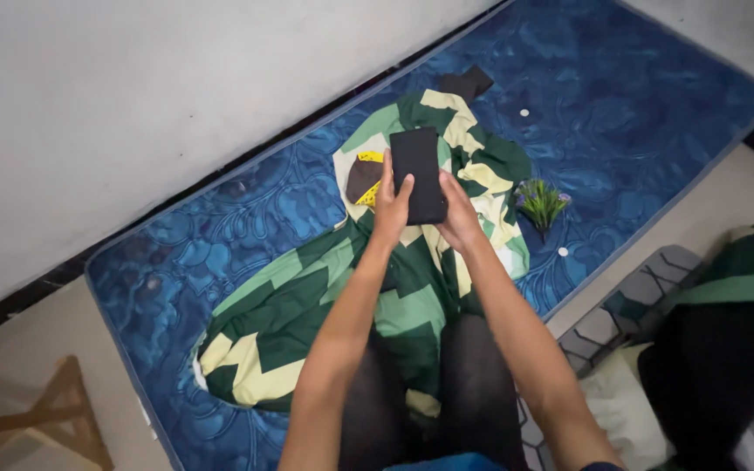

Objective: Tidying a bedroom by moving clothes, organizing items on a desk, and spreading a sheet on the bed.

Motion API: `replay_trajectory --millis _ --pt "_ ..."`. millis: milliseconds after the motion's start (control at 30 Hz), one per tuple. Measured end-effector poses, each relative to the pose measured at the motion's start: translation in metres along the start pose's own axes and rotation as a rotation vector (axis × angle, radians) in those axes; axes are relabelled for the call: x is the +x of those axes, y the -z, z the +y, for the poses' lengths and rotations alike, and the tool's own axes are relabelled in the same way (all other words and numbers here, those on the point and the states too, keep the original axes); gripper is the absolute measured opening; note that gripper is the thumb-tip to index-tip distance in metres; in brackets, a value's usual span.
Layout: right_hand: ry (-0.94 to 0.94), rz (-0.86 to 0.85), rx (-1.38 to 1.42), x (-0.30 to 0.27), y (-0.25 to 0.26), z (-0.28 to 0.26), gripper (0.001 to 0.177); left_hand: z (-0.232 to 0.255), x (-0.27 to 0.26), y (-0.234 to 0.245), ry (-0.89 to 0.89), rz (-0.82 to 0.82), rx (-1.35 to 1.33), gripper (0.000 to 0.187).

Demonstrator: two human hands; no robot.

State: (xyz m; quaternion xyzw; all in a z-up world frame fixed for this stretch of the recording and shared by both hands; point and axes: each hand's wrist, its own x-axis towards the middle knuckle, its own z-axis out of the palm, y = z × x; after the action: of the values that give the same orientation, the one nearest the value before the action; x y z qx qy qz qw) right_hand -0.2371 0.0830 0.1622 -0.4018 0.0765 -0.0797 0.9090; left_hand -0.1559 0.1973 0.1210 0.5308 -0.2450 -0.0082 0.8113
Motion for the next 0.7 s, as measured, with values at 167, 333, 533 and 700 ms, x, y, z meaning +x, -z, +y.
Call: replay_trajectory --millis 167,333,533,700 --pt "0.092 -0.05 -0.121 -0.04 0.01 0.037 0.044 0.035 -0.045 -0.009 0.091 -0.005 0.11 0.083" --pt "0.148 0.047 -0.366 -0.089 -0.005 0.034 0.05 0.08 -0.087 -0.021 0.214 -0.017 0.01 0.09" --pt "0.328 0.118 -0.312 -0.12 0.014 0.016 0.038 0.069 -0.107 0.0 0.485 -0.011 -0.62 0.049" --pt "0.229 0.047 -0.004 -0.155 0.01 -0.009 0.035 0.101 -0.112 0.015 0.59 -0.121 -0.907 0.041"
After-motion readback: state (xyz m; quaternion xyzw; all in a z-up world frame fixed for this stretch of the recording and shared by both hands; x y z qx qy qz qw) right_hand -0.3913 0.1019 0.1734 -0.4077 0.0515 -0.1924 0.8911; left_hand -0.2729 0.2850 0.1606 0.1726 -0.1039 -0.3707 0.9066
